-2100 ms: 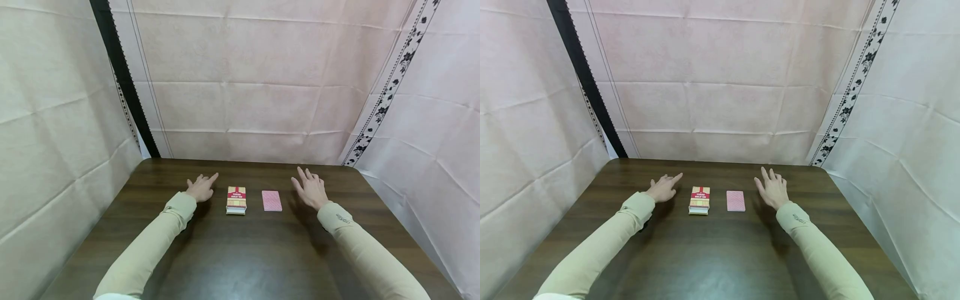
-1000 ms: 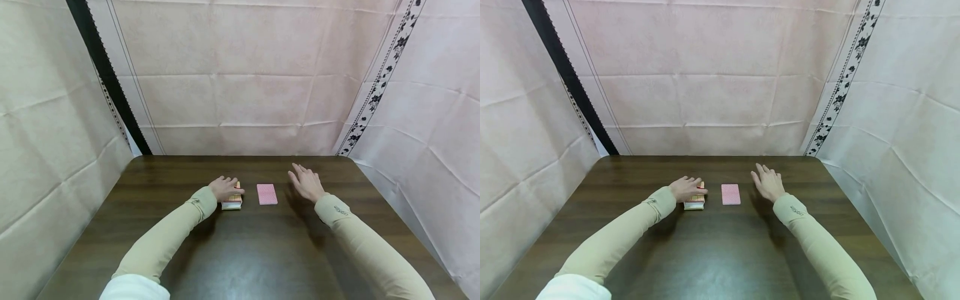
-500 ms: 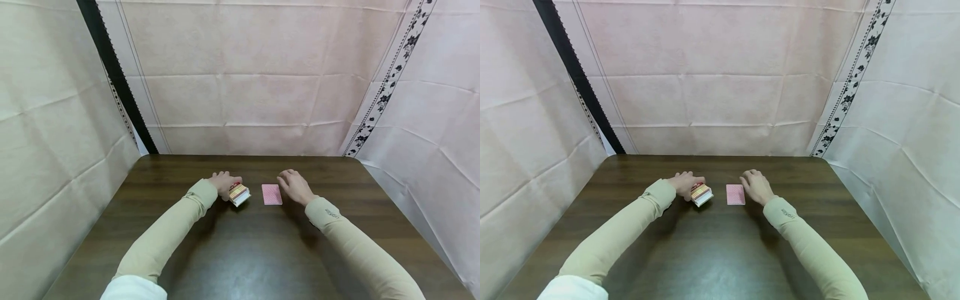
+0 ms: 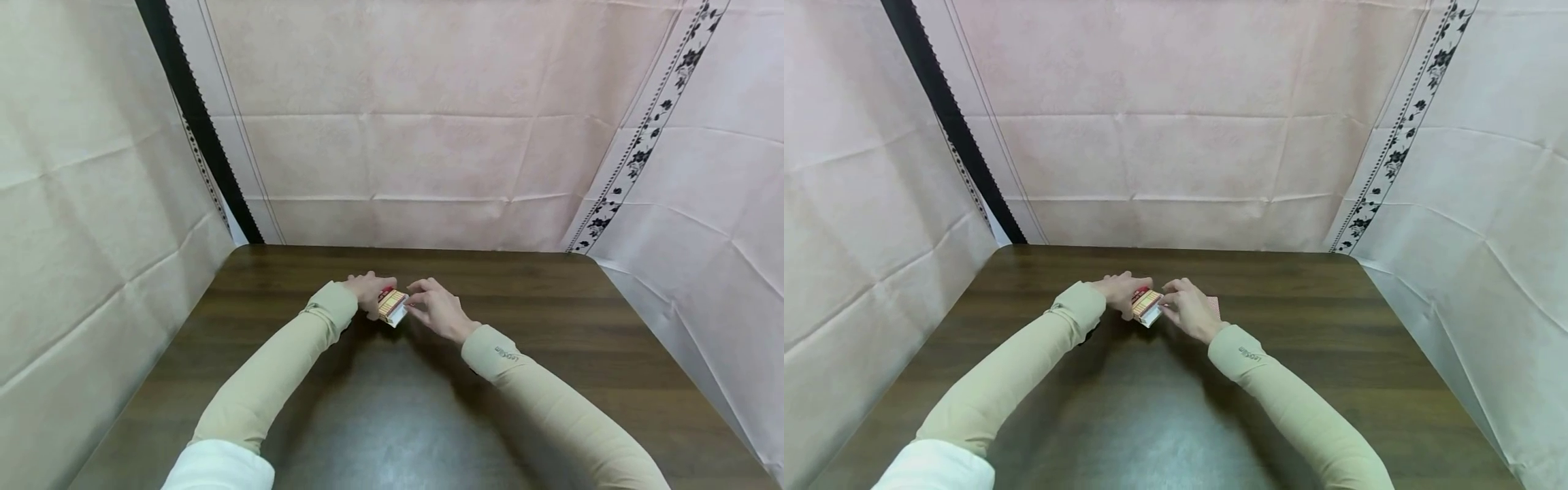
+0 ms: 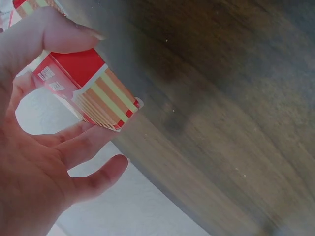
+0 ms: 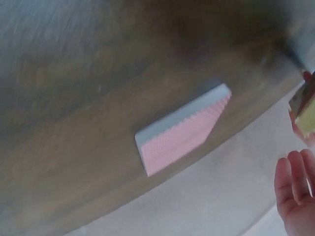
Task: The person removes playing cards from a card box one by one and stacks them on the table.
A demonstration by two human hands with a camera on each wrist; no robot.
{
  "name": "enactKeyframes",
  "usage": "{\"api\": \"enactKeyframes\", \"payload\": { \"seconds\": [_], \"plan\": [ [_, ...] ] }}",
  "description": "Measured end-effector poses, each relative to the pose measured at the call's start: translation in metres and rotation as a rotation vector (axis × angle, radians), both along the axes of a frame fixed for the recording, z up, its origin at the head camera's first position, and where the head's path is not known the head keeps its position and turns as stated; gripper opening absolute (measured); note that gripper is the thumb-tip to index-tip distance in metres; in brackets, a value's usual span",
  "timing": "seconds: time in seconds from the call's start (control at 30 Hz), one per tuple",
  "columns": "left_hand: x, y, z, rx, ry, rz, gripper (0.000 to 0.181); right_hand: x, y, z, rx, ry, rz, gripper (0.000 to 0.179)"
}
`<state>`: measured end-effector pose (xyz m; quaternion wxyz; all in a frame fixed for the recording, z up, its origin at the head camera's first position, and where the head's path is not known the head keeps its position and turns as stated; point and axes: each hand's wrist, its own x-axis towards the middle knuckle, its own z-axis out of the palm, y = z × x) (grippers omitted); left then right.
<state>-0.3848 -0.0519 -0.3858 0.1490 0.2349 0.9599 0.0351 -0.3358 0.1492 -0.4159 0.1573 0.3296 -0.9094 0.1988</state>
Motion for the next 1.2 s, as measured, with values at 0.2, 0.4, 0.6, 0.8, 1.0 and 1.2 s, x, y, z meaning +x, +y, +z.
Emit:
{"api": "enactKeyframes", "payload": {
  "seconds": [0.2,0.4,0.6,0.8,1.0,1.2],
  "plan": [
    [-0.001,-0.002,0.0,0.03,-0.039,0.012,0.066,-0.001,-0.006,-0.013,0.005,0.037,0.042,0.018],
    [-0.001,0.004,0.004,0.046,-0.093,0.025,0.075,-0.001,-0.008,-0.021,0.047,0.134,0.09,0.018],
    [-0.004,0.002,0.001,0.078,-0.144,0.054,0.077,-0.002,-0.01,-0.024,0.064,0.197,0.115,0.018],
    [-0.005,-0.005,0.002,0.091,-0.139,0.054,0.07,0.001,-0.009,-0.02,0.032,0.236,0.125,0.017],
    [-0.002,-0.016,0.006,0.077,-0.128,0.108,0.068,0.009,-0.005,-0.017,0.022,0.172,0.101,0.016],
    [0.0,-0.017,0.006,0.062,-0.142,0.163,0.072,0.013,-0.01,-0.015,0.049,0.046,0.042,0.02]
  ]
}}
